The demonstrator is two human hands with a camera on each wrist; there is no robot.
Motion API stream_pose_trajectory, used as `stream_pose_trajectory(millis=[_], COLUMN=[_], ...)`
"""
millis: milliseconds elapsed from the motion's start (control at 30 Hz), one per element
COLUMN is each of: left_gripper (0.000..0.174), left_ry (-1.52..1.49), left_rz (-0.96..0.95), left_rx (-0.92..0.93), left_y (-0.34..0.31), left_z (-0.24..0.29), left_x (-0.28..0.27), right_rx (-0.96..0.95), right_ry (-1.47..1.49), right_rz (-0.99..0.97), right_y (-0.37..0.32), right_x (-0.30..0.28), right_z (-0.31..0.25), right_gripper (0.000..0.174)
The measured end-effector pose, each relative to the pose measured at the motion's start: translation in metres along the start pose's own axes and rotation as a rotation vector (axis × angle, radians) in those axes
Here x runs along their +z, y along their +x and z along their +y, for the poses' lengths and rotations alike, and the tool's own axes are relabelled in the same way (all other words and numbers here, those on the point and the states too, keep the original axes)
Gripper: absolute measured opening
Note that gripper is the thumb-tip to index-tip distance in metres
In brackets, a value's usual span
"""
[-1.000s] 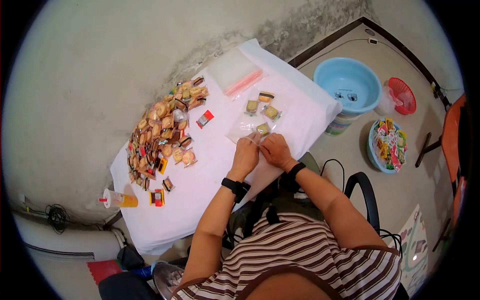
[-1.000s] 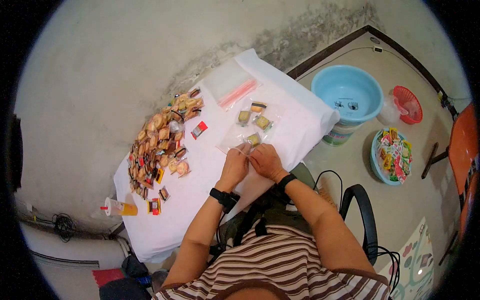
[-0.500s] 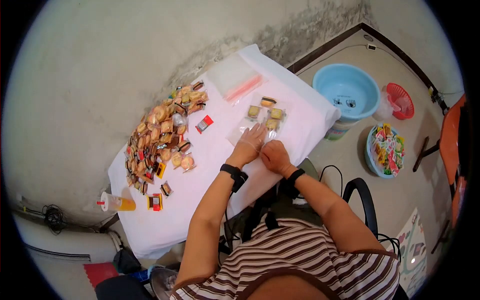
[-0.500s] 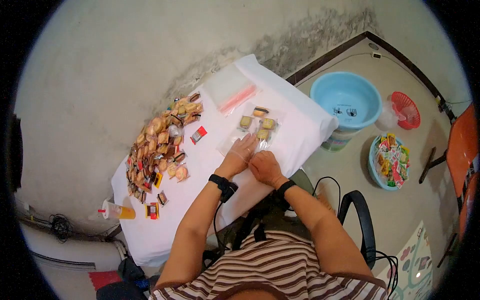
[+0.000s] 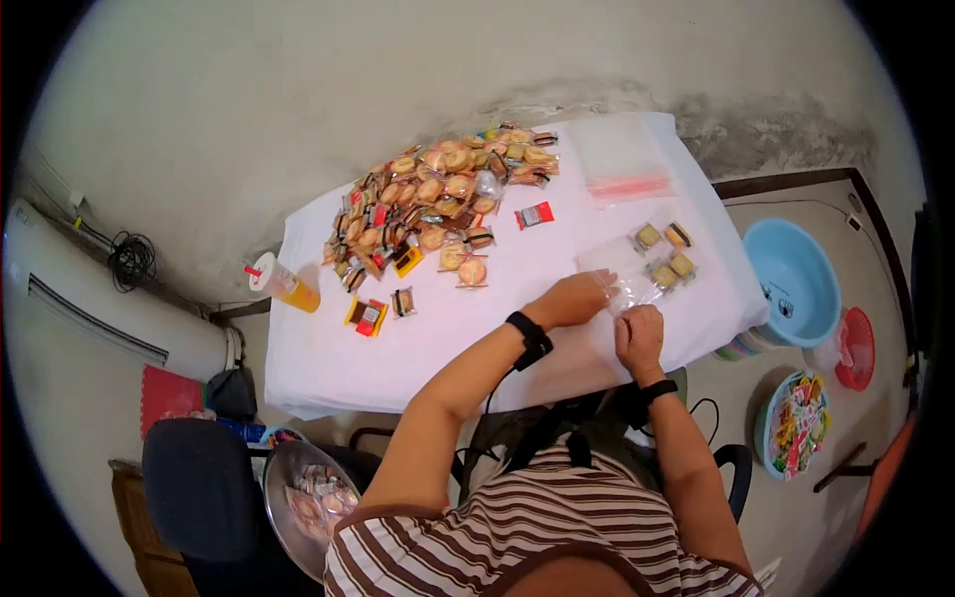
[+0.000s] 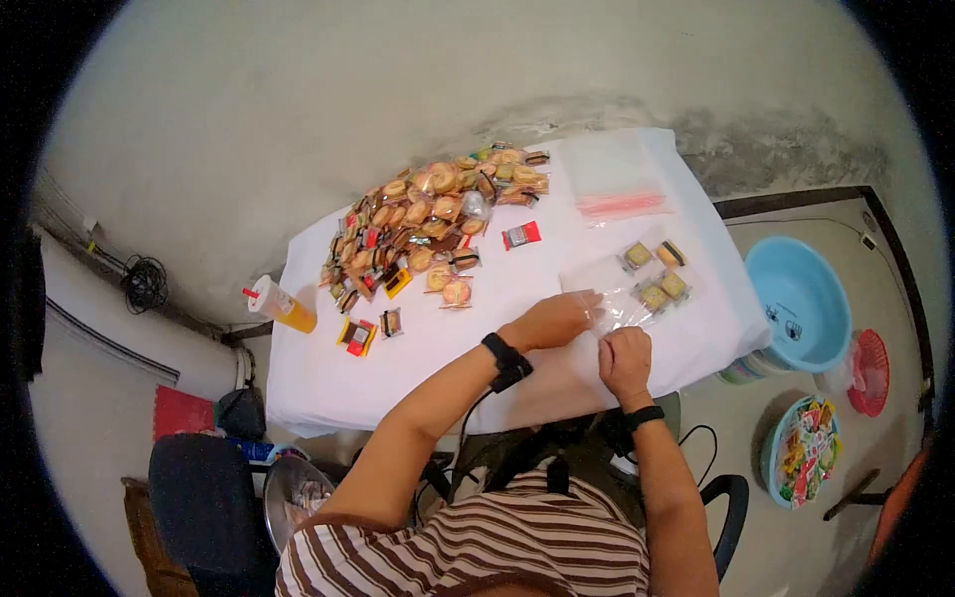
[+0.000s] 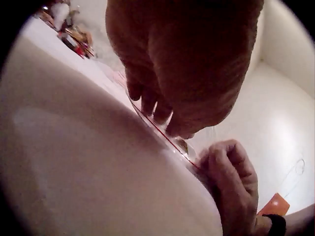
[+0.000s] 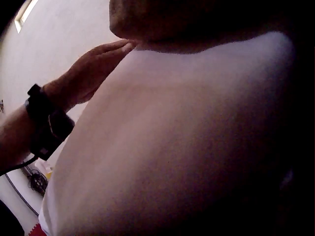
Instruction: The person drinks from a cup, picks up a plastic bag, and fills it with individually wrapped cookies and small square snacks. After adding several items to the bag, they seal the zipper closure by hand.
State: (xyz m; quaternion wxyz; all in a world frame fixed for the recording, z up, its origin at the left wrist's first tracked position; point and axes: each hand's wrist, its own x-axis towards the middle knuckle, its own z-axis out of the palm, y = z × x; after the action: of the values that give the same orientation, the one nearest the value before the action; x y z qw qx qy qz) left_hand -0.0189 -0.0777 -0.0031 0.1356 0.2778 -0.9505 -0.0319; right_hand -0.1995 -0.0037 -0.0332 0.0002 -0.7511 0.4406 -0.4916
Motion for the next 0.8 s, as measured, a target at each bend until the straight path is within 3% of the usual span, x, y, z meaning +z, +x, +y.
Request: stream_pose_trajectory(millis=[67, 133, 267, 367, 400, 533, 667, 767, 800], left_gripper=[0.03, 0.027, 0.03, 0.034, 0.036, 0.038, 0.034, 0.028, 0.028], left_ry=[-0.355, -0.354, 0.039, 0.376, 0.486, 0.439, 0.244, 0.0, -0.003], left_rz=[0.146, 0.283, 0.55, 0.566, 0.548, 0.422, 0.558, 0.813, 0.798], left_rx=[-0.188, -0.436, -0.769, -0.921, -0.955, -1.003, -1.036, -0.909, -0.911], left_y=[-0.032, -0.063, -0.117, -0.158, -0.169, -0.183, -0.18, -0.189, -0.186], left_z=[-0.014, -0.03, -0.072, -0.11, -0.122, -0.145, -0.129, -0.118, -0.107], left_x=[-0.012, -0.028, -0.076, -0.085, -0.081, -0.087, -0.101, -0.099, -0.095], right_rx=[0.0, 0.006, 0.022, 0.012, 0.012, -0.001, 0.0, 0.006, 0.019], right_ry=[0.007, -0.038, -0.045, -0.049, -0.056, -0.069, -0.075, -0.078, -0.076], right_rz=[-0.021, -0.035, -0.059, -0.047, -0.046, -0.051, -0.033, -0.035, -0.039], right_y=[0.0, 0.0, 0.0, 0.0, 0.0, 0.003, 0.002, -0.001, -0.002], right_x=[-0.001, -0.001, 0.0, 0.001, 0.001, -0.001, 0.0, 0.001, 0.002], right_z=[-0.001, -0.001, -0.001, -0.001, -0.001, -0.003, -0.004, -0.001, -0.001], right_gripper=[0.01, 0.011, 0.011, 0.01, 0.01, 0.011, 0.011, 0.011, 0.011])
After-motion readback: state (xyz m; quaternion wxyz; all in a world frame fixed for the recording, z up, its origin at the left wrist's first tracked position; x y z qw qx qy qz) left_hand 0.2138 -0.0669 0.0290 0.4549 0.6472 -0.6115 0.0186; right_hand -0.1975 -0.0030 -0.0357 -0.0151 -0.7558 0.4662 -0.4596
